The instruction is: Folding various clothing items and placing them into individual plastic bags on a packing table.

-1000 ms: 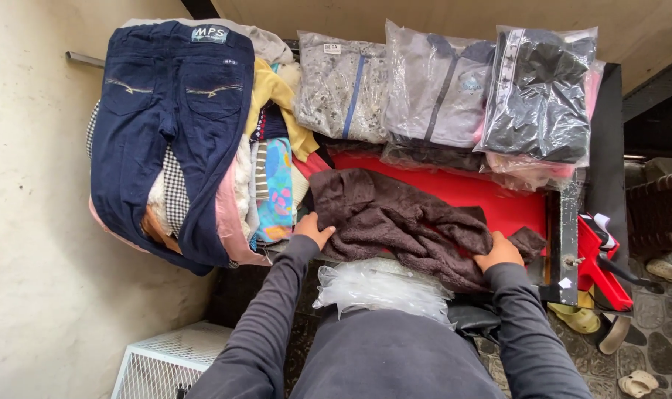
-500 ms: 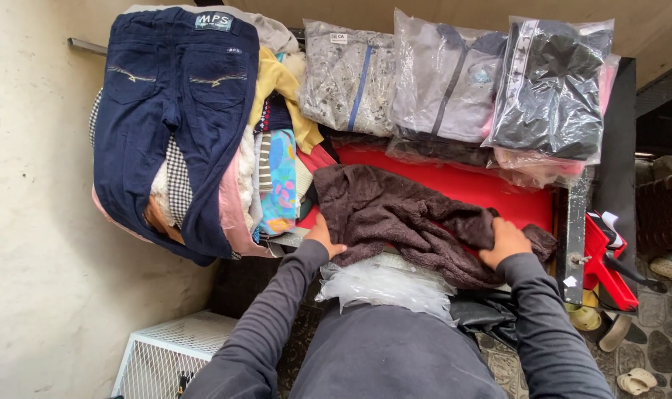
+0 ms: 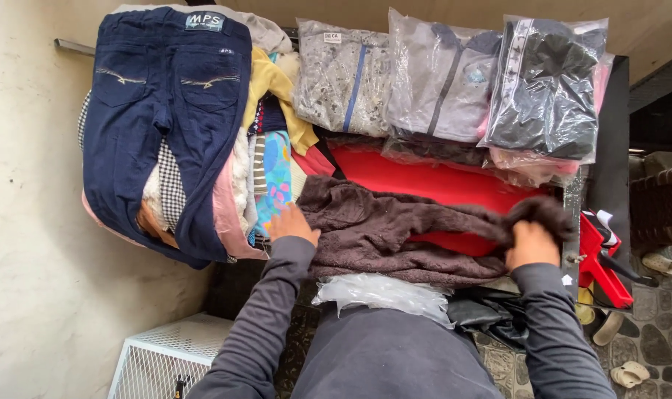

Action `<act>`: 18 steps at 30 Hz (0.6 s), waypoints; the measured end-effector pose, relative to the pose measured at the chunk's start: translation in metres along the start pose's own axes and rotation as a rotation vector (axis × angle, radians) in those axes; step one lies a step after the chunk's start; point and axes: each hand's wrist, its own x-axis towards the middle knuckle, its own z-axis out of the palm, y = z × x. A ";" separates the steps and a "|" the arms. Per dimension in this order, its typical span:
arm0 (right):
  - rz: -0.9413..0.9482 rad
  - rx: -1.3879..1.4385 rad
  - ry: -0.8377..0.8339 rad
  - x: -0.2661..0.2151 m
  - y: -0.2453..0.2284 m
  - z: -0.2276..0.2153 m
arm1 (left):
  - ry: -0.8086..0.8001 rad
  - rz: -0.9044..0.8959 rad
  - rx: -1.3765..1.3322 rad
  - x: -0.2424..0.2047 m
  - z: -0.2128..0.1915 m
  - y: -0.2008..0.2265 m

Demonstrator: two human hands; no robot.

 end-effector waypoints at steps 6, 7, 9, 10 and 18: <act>0.139 0.247 -0.501 0.010 -0.004 0.026 | 0.631 0.645 -0.108 0.074 0.034 0.047; 0.177 0.313 -0.328 0.012 -0.010 0.018 | 0.549 0.593 -0.080 0.085 0.031 0.050; 0.219 0.372 -0.153 0.023 -0.018 0.006 | 0.467 0.544 -0.054 0.106 0.022 0.058; 0.173 0.394 -0.126 0.030 -0.021 0.004 | 0.354 0.481 -0.041 0.115 0.019 0.060; 0.080 0.193 -0.538 0.067 -0.023 0.008 | 0.290 0.339 0.014 0.180 -0.036 0.027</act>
